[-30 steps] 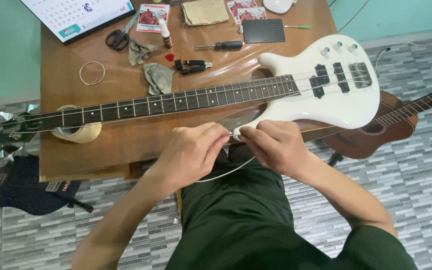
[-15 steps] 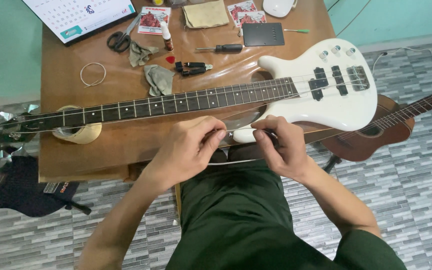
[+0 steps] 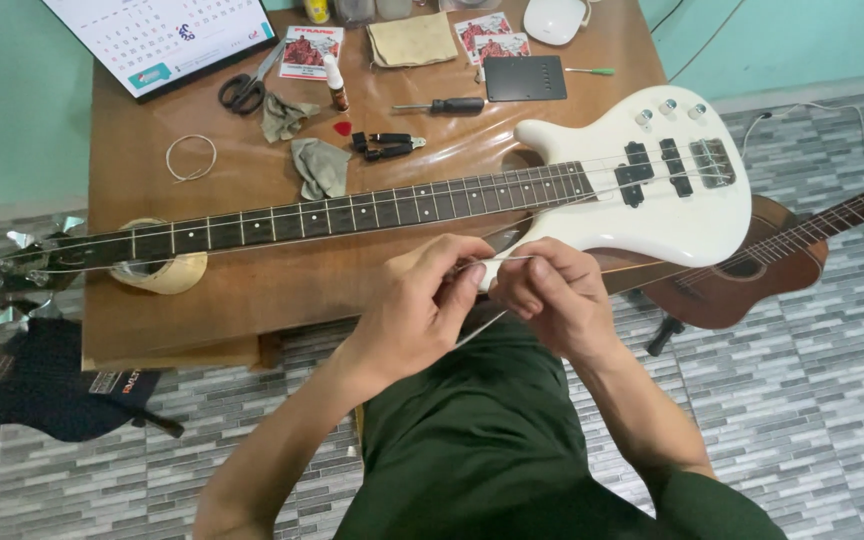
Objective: Coiling a long guitar string into a neat circle for storage or disposal.
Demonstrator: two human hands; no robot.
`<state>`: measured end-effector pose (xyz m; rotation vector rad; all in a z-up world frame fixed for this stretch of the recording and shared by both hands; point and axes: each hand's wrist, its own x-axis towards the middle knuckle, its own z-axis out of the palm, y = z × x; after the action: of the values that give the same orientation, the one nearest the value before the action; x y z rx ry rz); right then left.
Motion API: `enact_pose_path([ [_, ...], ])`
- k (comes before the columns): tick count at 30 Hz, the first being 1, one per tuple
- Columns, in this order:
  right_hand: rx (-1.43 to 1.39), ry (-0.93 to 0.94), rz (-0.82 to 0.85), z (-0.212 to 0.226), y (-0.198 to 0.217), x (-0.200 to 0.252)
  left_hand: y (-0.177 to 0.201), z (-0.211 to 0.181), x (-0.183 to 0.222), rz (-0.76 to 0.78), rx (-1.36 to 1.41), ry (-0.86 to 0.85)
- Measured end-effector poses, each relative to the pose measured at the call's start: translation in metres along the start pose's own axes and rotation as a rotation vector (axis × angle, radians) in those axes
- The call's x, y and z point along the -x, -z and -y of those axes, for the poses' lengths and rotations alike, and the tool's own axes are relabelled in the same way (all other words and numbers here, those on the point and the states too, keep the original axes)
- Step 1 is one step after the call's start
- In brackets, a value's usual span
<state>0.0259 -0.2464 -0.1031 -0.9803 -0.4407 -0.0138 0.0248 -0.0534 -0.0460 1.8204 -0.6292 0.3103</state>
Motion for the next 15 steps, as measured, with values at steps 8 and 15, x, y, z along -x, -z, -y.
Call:
enact_pose_path([
  [8, -0.188, -0.068, 0.069, 0.005, -0.022, -0.005, 0.022, -0.011, -0.004, -0.132, 0.071, 0.025],
  [15, -0.299, -0.252, 0.137, -0.038, -0.054, 0.012, 0.052, -0.009, 0.031, -0.309, 0.052, 0.102],
])
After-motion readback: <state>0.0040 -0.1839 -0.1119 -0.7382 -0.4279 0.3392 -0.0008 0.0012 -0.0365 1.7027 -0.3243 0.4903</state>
